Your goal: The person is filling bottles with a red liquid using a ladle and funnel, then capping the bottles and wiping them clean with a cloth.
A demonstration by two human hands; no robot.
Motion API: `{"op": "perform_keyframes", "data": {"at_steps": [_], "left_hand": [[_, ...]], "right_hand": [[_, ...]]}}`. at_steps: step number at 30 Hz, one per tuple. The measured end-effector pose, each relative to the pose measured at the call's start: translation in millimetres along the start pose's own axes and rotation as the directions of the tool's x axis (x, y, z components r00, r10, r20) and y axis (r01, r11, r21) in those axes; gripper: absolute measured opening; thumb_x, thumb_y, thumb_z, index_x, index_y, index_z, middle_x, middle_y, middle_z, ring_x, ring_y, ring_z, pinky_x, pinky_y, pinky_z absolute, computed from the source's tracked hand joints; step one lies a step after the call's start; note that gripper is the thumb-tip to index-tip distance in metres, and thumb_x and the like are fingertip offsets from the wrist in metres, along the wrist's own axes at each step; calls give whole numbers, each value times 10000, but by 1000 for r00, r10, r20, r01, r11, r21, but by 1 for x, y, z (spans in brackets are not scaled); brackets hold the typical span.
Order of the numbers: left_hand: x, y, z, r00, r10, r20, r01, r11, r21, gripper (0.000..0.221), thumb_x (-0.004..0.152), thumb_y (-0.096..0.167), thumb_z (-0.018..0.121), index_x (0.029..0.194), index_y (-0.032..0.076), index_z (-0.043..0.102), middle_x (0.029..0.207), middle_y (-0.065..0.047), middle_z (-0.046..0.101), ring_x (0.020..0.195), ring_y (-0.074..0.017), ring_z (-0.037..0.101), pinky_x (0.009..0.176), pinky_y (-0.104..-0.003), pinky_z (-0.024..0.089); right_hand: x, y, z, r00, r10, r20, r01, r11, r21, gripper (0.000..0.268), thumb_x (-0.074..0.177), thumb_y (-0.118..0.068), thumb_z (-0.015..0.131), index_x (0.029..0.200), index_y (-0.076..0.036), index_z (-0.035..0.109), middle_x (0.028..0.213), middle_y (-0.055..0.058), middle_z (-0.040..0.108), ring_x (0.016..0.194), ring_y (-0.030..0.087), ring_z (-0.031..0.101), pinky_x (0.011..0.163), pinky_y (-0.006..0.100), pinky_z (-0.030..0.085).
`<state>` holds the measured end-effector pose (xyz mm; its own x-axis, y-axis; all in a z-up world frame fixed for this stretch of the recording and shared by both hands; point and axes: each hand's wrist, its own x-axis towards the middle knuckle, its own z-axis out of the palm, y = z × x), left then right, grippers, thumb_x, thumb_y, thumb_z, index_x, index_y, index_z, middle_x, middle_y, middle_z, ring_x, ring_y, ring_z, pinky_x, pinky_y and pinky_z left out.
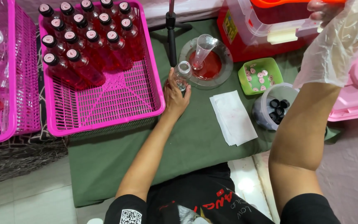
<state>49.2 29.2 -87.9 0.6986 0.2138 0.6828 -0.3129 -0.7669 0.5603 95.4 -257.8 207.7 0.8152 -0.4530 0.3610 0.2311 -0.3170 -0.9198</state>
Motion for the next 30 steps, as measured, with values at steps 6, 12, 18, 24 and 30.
{"op": "perform_keyframes", "data": {"at_steps": [6, 12, 18, 24, 30], "left_hand": [[2, 0, 0, 1000, 1, -4, -1, 1000, -31, 858, 838, 336, 746, 1517, -24, 365, 1170, -253, 629, 1055, -405, 657, 964, -465, 531], [-1, 4, -10, 989, -39, 143, 50, 996, -71, 842, 958, 244, 705, 1574, 4, 184, 1395, -241, 562, 1247, -393, 593, 1110, -458, 464], [-4, 1, 0, 992, -61, 111, 76, 988, -133, 860, 944, 220, 713, 1586, 28, 173, 1304, -198, 591, 1210, -362, 601, 1118, -471, 448], [-2, 4, -5, 993, -49, 108, 66, 985, -162, 852, 946, 189, 711, 1582, 25, 169, 1099, -84, 667, 1154, -299, 629, 1154, -475, 418], [-2, 3, -5, 989, -67, 133, 88, 983, -159, 859, 947, 214, 706, 1588, 41, 160, 1191, -118, 642, 1169, -305, 631, 1148, -465, 423]], "right_hand": [[-20, -33, 15, 991, 119, -64, -114, 990, 78, 467, 865, -415, 526, 1157, -52, 500, 833, 4, 852, 619, 19, 735, 653, 113, 616], [-44, -55, 37, 962, 247, -115, -229, 961, 154, 287, 769, -233, 556, 788, -69, 790, 618, 81, 816, 424, 85, 689, 450, 138, 546], [-70, -36, 42, 997, 48, 65, -54, 994, 92, 446, 937, -475, 548, 966, -76, 745, 717, 10, 775, 557, 45, 689, 541, 121, 518], [-89, -27, 54, 988, 148, 52, -156, 966, 208, 306, 925, -359, 595, 901, -84, 727, 668, 4, 728, 584, 70, 711, 586, 152, 591], [-89, -7, 59, 980, 193, 56, -200, 918, 343, 315, 888, -287, 591, 948, -2, 712, 694, 120, 747, 557, 163, 683, 498, 209, 528]]}}
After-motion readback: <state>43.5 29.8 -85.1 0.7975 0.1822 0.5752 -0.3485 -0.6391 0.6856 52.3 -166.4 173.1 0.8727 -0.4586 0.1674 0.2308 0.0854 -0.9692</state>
